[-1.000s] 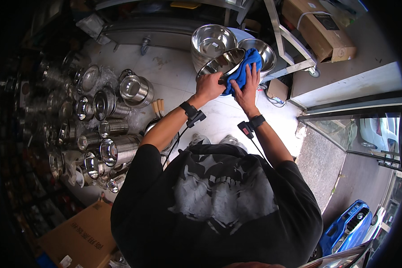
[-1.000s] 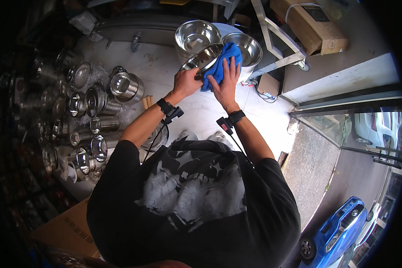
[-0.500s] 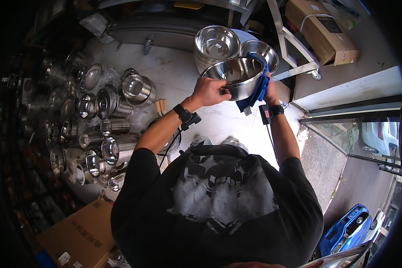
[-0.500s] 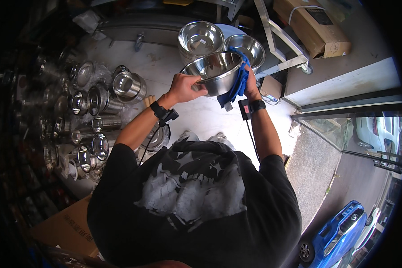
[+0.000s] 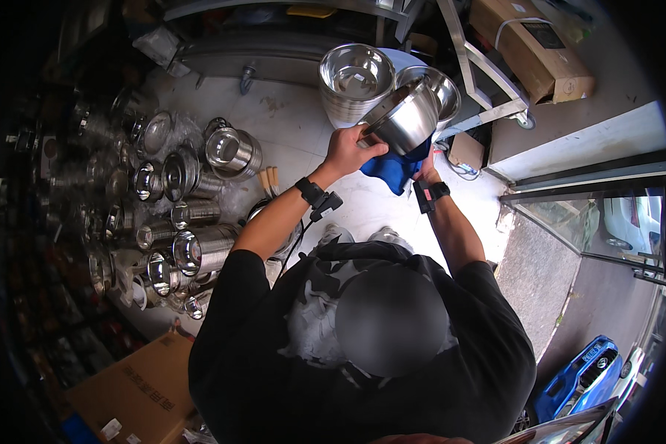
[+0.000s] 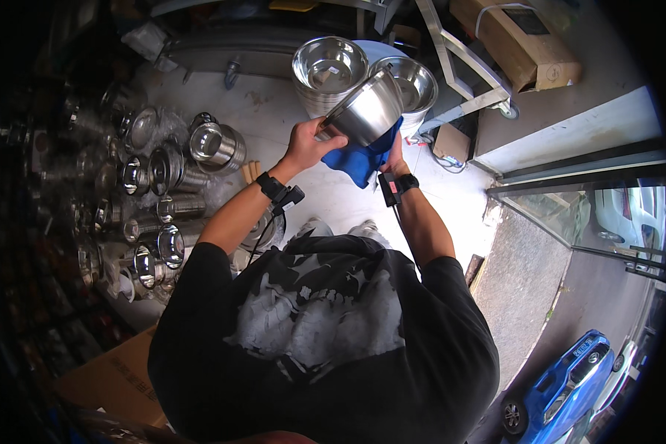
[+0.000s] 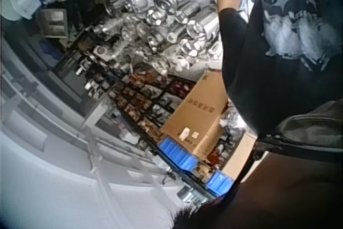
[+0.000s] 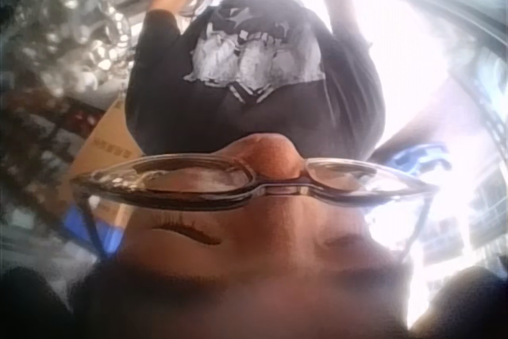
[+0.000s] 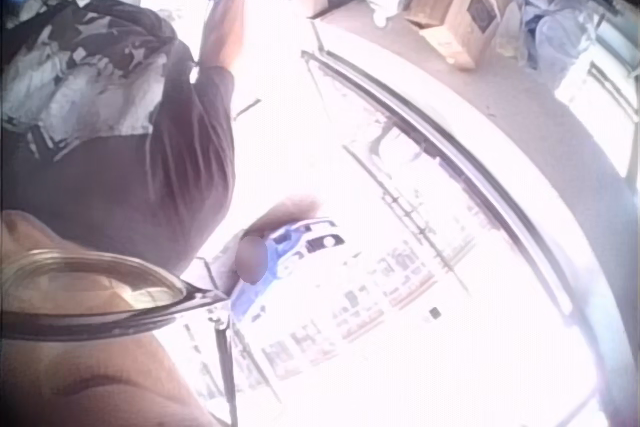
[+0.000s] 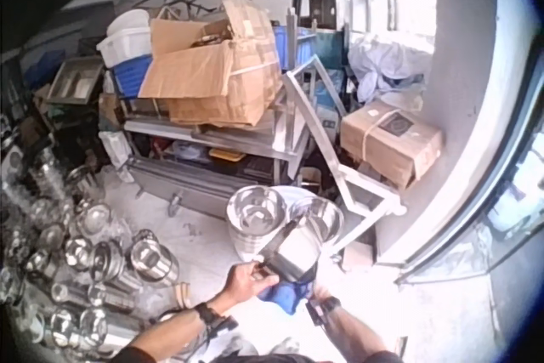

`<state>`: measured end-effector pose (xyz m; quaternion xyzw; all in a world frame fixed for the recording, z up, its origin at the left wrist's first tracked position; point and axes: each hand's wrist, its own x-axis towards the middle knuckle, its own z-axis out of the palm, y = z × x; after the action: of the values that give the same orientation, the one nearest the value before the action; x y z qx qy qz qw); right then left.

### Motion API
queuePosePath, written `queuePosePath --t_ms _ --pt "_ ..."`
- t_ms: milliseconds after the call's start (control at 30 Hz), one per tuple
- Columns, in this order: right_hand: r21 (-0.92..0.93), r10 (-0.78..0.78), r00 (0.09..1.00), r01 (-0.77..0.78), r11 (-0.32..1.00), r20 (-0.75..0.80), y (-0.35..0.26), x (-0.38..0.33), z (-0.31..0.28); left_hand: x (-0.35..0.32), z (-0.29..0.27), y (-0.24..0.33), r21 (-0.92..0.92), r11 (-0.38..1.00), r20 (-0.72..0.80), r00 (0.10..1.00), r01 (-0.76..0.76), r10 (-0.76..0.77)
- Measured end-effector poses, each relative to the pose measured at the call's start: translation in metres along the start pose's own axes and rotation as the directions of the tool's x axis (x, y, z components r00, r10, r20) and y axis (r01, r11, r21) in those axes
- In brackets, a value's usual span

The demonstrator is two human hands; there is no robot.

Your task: The person wipes the inside and outside of several stainless steel bowls using a blue cloth. They pick up each bowl, wipe it thoroughly, and place it back on a white surface. The person repeats this process for multiple bowls.

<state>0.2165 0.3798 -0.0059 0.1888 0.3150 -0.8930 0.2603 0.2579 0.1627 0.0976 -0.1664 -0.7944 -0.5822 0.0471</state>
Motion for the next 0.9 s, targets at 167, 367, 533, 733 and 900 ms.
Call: queuePosePath --t_ms 167,367,533,733,900 --pt "-0.039 -0.108 0.991 0.111 0.993 0.08 0.026 -0.004 0.032 0.009 0.006 0.006 0.347 0.933 -0.049 0.992 -0.092 0.116" --pt "0.113 -0.031 0.994 0.019 0.993 0.109 0.028 -0.007 0.036 0.011 -0.011 -0.003 0.377 0.916 0.048 0.99 -0.138 0.129" --pt "0.337 -0.026 0.854 -0.177 0.925 0.52 0.022 -0.009 0.04 0.008 -0.02 -0.012 0.425 0.854 0.092 0.953 -0.299 0.288" --pt "0.273 0.039 0.944 -0.134 0.952 0.327 0.014 -0.014 0.029 0.0 -0.031 -0.019 0.505 0.761 0.222 0.913 -0.407 0.341" --pt "0.152 -0.118 0.987 0.101 0.983 0.108 0.003 -0.017 0.025 -0.008 -0.03 -0.019 0.55 0.666 0.195 0.853 -0.503 0.483"
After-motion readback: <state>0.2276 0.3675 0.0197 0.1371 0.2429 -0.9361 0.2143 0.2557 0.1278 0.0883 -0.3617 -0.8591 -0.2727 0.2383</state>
